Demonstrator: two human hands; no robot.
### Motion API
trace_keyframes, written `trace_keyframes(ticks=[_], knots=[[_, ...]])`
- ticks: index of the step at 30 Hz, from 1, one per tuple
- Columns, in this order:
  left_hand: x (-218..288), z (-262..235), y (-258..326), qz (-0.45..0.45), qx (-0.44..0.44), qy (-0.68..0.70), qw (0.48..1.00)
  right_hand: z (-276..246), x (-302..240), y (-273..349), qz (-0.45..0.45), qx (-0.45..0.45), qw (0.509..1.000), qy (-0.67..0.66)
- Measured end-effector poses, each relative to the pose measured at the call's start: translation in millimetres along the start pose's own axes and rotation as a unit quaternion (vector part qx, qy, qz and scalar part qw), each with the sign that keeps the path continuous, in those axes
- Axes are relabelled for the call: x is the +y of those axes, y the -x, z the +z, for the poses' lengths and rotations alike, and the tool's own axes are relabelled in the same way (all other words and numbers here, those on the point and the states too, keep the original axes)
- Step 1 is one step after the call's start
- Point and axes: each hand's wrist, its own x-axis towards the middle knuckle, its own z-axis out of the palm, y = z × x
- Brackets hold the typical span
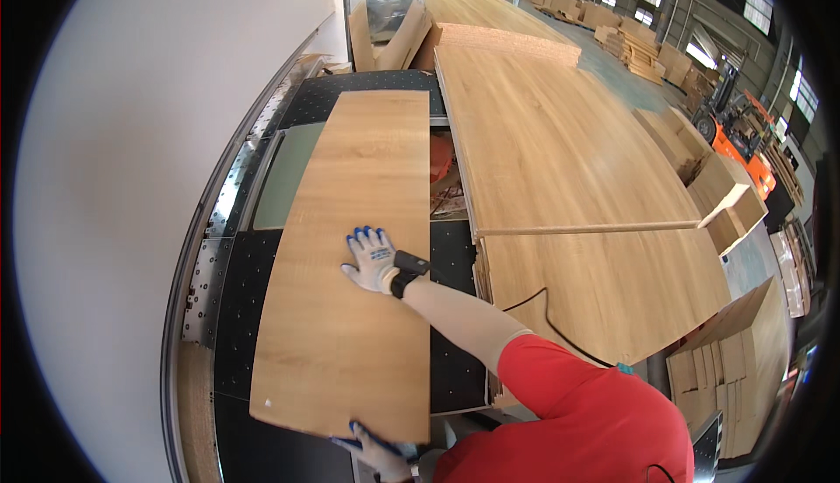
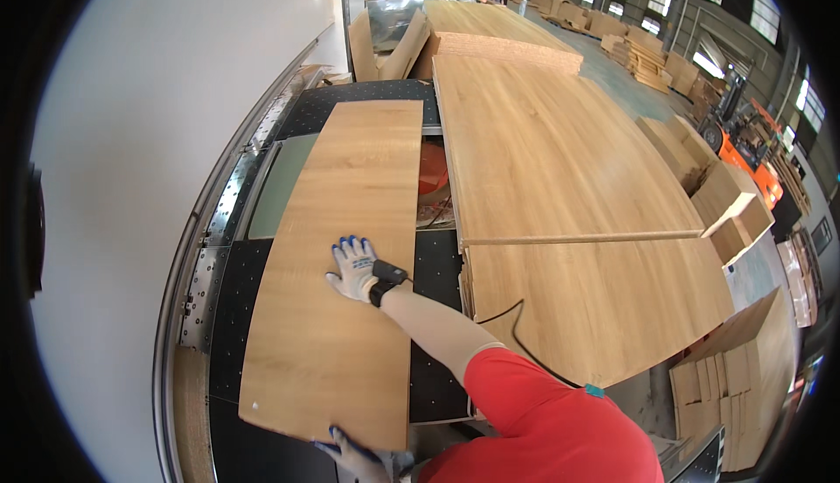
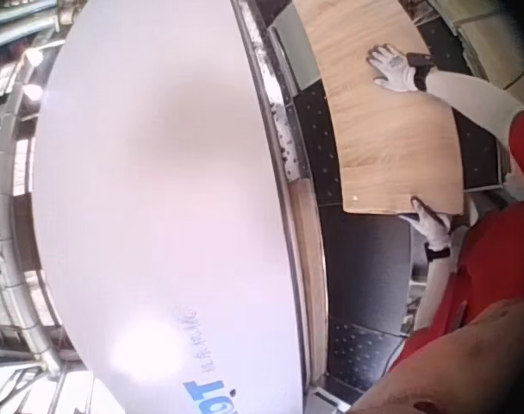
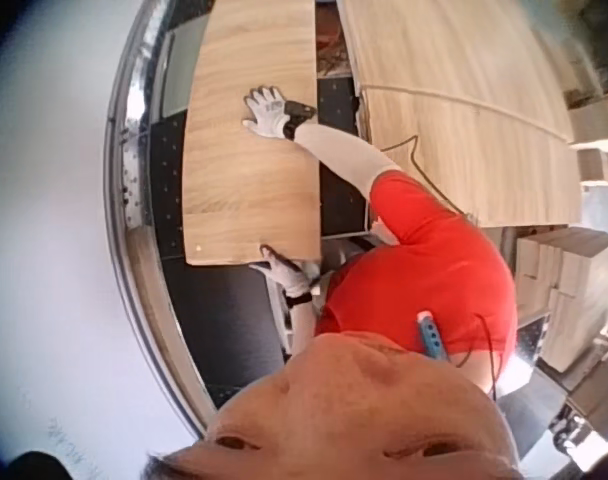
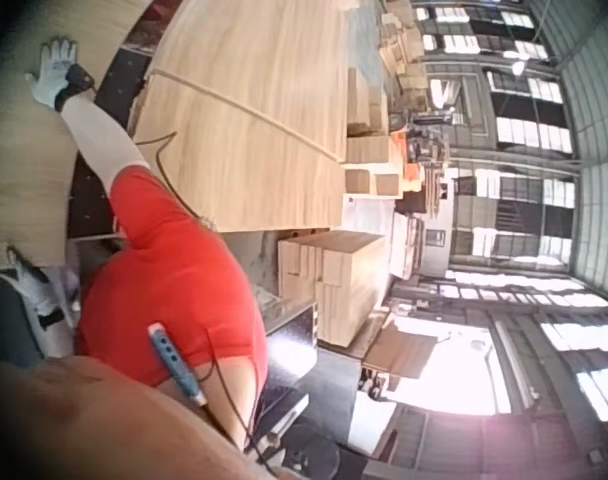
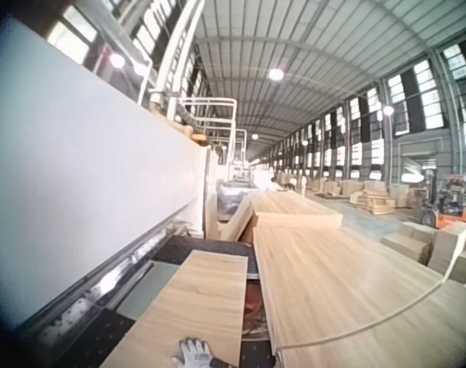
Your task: Operates an industrial wood-cutting machine to process boards, stacks processed segments, and verifies items against a production list.
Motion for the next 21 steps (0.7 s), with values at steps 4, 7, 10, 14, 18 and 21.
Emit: trace_keyframes(ticks=[4,7,10,14,18,21], knots=[[-46.8,69.4,-35.8,0.032,-0.064,-0.038,0.997,-15.2,54.5,13.5,0.040,0.039,0.998,0.016],[-67.8,124.3,-57.9,0.056,-0.070,-0.046,0.995,-23.4,73.3,14.3,0.059,0.047,0.997,0.018],[-53.0,194.1,-45.1,0.011,-0.057,-0.099,0.993,-30.2,97.8,18.5,0.078,0.063,0.995,0.023],[-85.8,219.5,-66.3,0.014,-0.019,-0.059,0.998,-23.9,103.6,18.5,0.067,0.090,0.994,0.007],[-99.8,230.6,-81.8,0.007,-0.020,-0.038,0.999,-24.4,98.9,19.4,0.038,0.137,0.990,-0.008],[-78.6,243.8,-63.7,0.039,-0.156,0.023,0.987,-13.8,103.2,26.9,0.003,0.236,0.969,-0.079]])
